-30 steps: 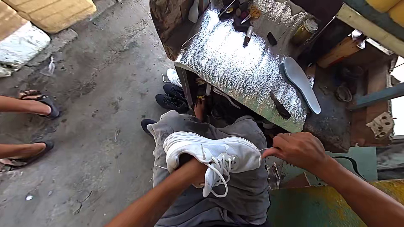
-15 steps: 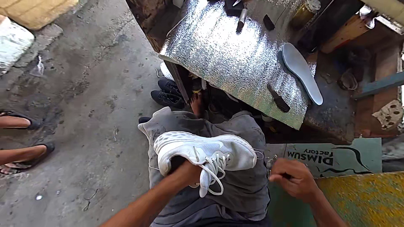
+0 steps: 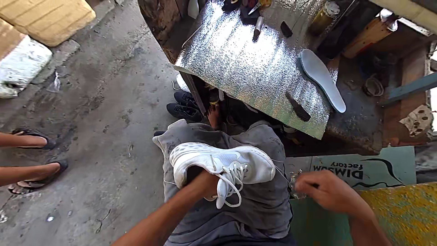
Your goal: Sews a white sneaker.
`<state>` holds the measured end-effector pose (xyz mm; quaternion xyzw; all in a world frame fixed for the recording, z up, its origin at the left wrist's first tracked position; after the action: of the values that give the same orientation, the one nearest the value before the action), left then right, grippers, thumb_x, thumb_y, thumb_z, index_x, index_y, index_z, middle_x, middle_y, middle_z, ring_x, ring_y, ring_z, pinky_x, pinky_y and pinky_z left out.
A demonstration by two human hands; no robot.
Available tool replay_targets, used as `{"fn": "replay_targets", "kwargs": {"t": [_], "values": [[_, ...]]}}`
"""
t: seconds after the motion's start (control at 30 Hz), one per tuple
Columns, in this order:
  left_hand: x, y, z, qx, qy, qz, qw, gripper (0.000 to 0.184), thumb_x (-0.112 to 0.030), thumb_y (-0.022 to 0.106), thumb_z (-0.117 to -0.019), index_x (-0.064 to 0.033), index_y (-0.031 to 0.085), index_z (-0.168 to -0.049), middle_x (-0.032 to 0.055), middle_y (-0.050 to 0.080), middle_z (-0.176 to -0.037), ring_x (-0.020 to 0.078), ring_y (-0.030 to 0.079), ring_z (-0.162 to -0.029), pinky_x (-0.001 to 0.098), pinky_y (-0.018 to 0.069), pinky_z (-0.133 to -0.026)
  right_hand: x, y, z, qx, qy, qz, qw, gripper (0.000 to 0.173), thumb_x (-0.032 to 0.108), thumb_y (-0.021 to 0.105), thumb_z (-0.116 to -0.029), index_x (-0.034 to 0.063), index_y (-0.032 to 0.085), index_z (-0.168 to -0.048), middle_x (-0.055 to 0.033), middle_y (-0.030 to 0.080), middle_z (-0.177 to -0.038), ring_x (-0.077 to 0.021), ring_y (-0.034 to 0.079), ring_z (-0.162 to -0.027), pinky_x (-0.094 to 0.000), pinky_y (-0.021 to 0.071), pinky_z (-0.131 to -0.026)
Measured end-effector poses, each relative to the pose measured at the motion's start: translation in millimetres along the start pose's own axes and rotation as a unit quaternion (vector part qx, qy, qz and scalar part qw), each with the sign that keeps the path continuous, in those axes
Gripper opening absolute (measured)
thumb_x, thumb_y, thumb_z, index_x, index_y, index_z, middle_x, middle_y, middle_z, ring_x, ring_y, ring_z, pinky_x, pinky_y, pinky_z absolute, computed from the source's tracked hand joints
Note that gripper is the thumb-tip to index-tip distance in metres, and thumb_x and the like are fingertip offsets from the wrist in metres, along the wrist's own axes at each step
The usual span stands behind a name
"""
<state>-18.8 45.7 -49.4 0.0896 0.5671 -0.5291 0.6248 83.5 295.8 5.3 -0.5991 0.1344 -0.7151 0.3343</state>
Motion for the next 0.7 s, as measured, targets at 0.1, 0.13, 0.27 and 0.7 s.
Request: {"fn": "replay_targets", "kwargs": {"t": [0.1, 0.13, 0.27, 0.7], "values": [[2, 2, -1, -0.013, -0.016, 0.024, 1.0, 0.028, -0.015, 0.075, -0.0887, 0.0062, 0.071, -0.106, 0.0191, 0.072, -0.104, 0.0235, 0.066, -0.103, 0.0419, 0.0488, -0.096, -11, -3, -21, -0.148, 0.068, 0.166, 0.973, 0.04, 0.041, 0.053, -0.1041, 0.0107, 0.079, -0.104, -0.0065, 0.072, -0.075, -0.0194, 0.068, -0.064, -0.0458, 0.0562, -0.061], [2, 3, -1, -0.018, -0.016, 0.027, 0.999, 0.028, -0.016, 0.075, -0.0885, 0.0057, 0.071, -0.106, 0.0178, 0.072, -0.104, 0.0211, 0.066, -0.102, 0.0401, 0.0488, -0.096, -10, 3, -29, -0.165, 0.052, 0.163, 0.971, 0.037, 0.038, 0.058, -0.1027, 0.0112, 0.079, -0.116, -0.008, 0.074, -0.079, -0.0205, 0.068, -0.065, -0.0464, 0.0572, -0.064], [-2, -1, 2, -0.013, 0.001, 0.005, 1.0, 0.028, -0.016, 0.076, -0.0874, 0.0066, 0.072, -0.104, 0.0199, 0.072, -0.103, 0.0244, 0.067, -0.101, 0.0428, 0.049, -0.095, -23, 11, -26, -0.139, -0.055, -0.074, 0.986, 0.016, 0.022, 0.067, -0.0988, 0.0099, 0.078, -0.101, -0.0008, 0.068, -0.103, -0.0029, 0.063, -0.09, -0.0212, 0.0551, -0.079], [16, 15, -6, -0.049, -0.026, 0.149, 0.987, 0.022, -0.009, 0.069, -0.0928, 0.0056, 0.067, -0.11, 0.0062, 0.069, -0.1, 0.0005, 0.061, -0.095, 0.0211, 0.0488, -0.091, -51, 2, 4, -0.327, 0.023, -0.072, 0.942, 0.067, 0.052, 0.07, -0.0924, 0.0025, 0.062, -0.136, -0.0146, 0.053, -0.149, 0.0008, 0.057, -0.07, -0.0185, 0.0484, -0.056]]}}
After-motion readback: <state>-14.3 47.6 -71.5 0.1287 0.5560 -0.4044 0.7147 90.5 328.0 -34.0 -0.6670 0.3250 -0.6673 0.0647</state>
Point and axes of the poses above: each hand's wrist, its own z-axis away from the middle knuckle, its own y-axis out of the palm, x = y × z, the point moved 8 cm from there along -z, towards the middle knuckle
